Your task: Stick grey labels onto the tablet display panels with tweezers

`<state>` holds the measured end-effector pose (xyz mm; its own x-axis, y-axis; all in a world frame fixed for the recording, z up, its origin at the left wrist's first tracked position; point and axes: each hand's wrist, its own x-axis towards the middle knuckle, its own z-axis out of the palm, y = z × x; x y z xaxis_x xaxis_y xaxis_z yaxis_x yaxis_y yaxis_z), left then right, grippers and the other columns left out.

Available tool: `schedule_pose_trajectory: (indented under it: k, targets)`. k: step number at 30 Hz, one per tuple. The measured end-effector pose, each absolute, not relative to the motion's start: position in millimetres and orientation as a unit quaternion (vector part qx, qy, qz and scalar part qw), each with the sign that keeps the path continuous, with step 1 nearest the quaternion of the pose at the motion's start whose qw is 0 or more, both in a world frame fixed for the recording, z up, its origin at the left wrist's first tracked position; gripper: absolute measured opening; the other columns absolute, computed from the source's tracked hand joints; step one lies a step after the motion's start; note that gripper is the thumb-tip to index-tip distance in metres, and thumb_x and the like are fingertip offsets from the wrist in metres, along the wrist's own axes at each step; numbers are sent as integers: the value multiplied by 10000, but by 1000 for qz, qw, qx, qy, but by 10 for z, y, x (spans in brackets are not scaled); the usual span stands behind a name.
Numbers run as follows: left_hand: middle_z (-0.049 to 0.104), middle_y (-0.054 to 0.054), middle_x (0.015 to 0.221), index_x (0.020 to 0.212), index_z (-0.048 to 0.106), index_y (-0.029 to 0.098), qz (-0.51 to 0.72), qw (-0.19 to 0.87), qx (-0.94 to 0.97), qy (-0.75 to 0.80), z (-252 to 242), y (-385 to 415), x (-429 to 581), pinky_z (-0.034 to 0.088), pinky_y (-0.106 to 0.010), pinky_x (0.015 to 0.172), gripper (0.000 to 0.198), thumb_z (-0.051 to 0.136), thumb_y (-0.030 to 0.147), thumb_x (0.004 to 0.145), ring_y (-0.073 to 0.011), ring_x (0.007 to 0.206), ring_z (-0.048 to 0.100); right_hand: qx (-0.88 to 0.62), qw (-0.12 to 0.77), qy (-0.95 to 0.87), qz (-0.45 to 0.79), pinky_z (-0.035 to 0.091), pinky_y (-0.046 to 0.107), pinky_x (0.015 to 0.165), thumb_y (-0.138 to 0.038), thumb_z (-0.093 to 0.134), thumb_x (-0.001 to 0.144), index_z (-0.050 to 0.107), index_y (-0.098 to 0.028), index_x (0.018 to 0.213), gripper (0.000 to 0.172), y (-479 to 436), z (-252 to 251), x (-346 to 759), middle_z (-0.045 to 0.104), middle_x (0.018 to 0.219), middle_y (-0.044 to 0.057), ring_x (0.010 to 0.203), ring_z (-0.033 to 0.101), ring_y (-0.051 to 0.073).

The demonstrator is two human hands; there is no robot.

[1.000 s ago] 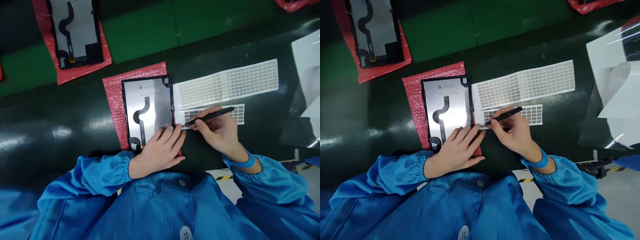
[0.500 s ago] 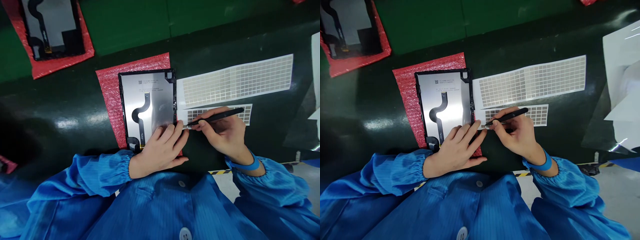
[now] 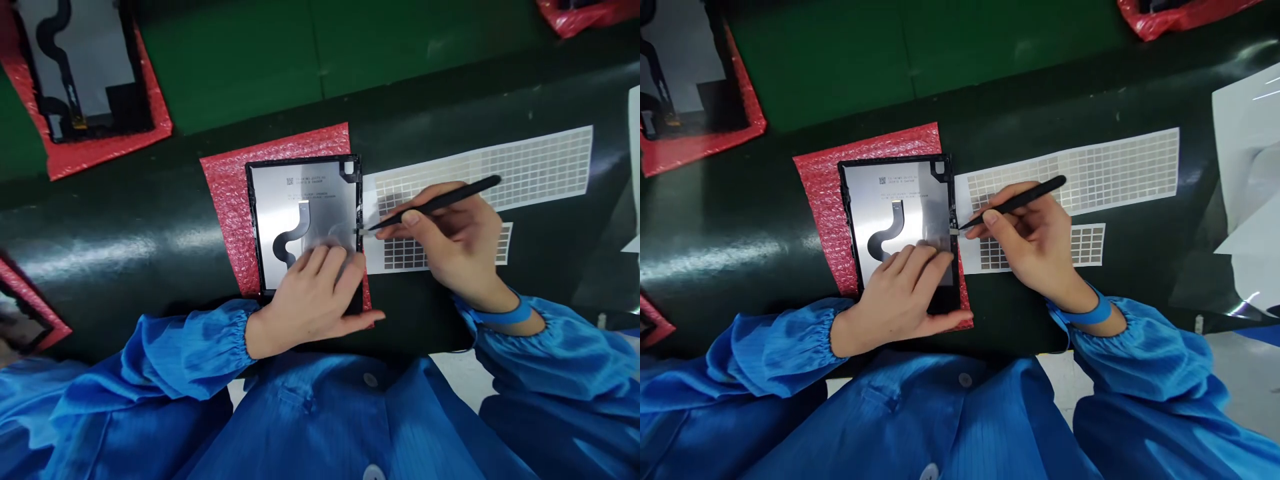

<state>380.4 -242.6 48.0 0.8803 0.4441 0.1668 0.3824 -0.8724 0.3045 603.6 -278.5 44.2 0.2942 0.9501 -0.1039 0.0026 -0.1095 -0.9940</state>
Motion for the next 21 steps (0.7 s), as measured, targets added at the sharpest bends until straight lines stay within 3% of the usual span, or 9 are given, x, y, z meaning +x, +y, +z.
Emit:
schedule_pose_trajectory:
  k: [5, 16, 21]
  targets:
    - [634, -165, 1049, 1443, 533, 12, 40, 92, 966, 238, 507, -2328, 3814, 534, -382, 742, 782, 433, 671, 1033, -312, 974, 628, -593, 520, -398, 469, 720, 381, 727, -310, 784, 945, 689, -276, 1049, 145, -2669, 361, 6025, 772, 928, 5, 800, 810, 220]
    - [606, -144, 1035, 1455, 540, 23, 29, 83, 968, 235, 492, -2328, 3824, 498, -363, 674, 786, 450, 676, 1026, -281, 926, 589, -590, 503, -424, 468, 727, 446, 746, -333, 781, 944, 685, -310, 1072, 161, -2687, 372, 6054, 754, 975, 14, 841, 803, 243]
    - [593, -135, 1013, 1499, 507, 17, 20, 74, 969, 234, 498, -2323, 3832, 486, -362, 662, 812, 442, 676, 1030, -278, 916, 580, -585, 497, -449, 458, 721, 395, 701, -278, 770, 953, 679, -283, 1092, 166, -2682, 361, 6079, 766, 966, 15, 825, 811, 233]
